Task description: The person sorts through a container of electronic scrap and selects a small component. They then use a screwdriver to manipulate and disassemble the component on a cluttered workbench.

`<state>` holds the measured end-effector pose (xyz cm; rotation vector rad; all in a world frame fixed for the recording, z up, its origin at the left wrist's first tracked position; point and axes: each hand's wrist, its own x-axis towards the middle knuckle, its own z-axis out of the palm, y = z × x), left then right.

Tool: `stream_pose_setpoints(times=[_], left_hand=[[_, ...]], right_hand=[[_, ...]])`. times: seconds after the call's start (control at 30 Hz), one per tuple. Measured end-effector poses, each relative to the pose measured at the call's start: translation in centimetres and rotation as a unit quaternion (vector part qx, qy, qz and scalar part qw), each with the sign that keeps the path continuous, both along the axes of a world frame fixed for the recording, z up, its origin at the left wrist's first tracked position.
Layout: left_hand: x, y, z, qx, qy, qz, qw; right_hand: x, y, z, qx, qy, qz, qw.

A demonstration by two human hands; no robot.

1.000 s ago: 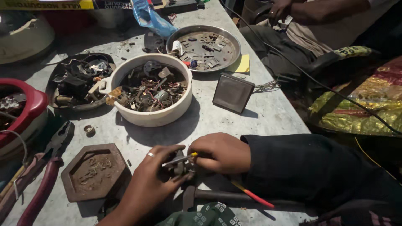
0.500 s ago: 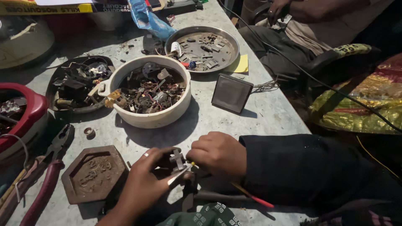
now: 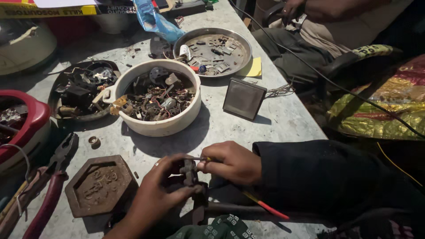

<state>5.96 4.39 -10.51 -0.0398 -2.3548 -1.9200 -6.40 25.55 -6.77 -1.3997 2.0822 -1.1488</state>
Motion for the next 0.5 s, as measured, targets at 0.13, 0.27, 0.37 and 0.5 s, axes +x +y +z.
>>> stream_pose_setpoints(times=[0.13, 0.27, 0.37, 0.5], left_hand=[[0.0, -0.1, 1.0, -0.177, 0.052, 0.038, 0.982], [-0.1, -0.2, 1.7, -0.098, 0.009, 0.032, 0.995], [-0.1, -0.3, 2.0, -0.128, -0.016, 0.045, 0.991], [-0.2, -0.6, 2.1, -0.186, 0.003, 0.046, 0.982]], right_hand=[[-0.2, -0.4, -0.2, 0.029, 0.016, -0.012, 0.999], [-0.1, -0.4, -0.6, -0.056, 0.17, 0.015, 0.984], [0.1, -0.2, -0.9, -0.047, 0.189, 0.01, 0.981], [0.1, -0.1, -1.3, -0.07, 0.208, 0.005, 0.976]])
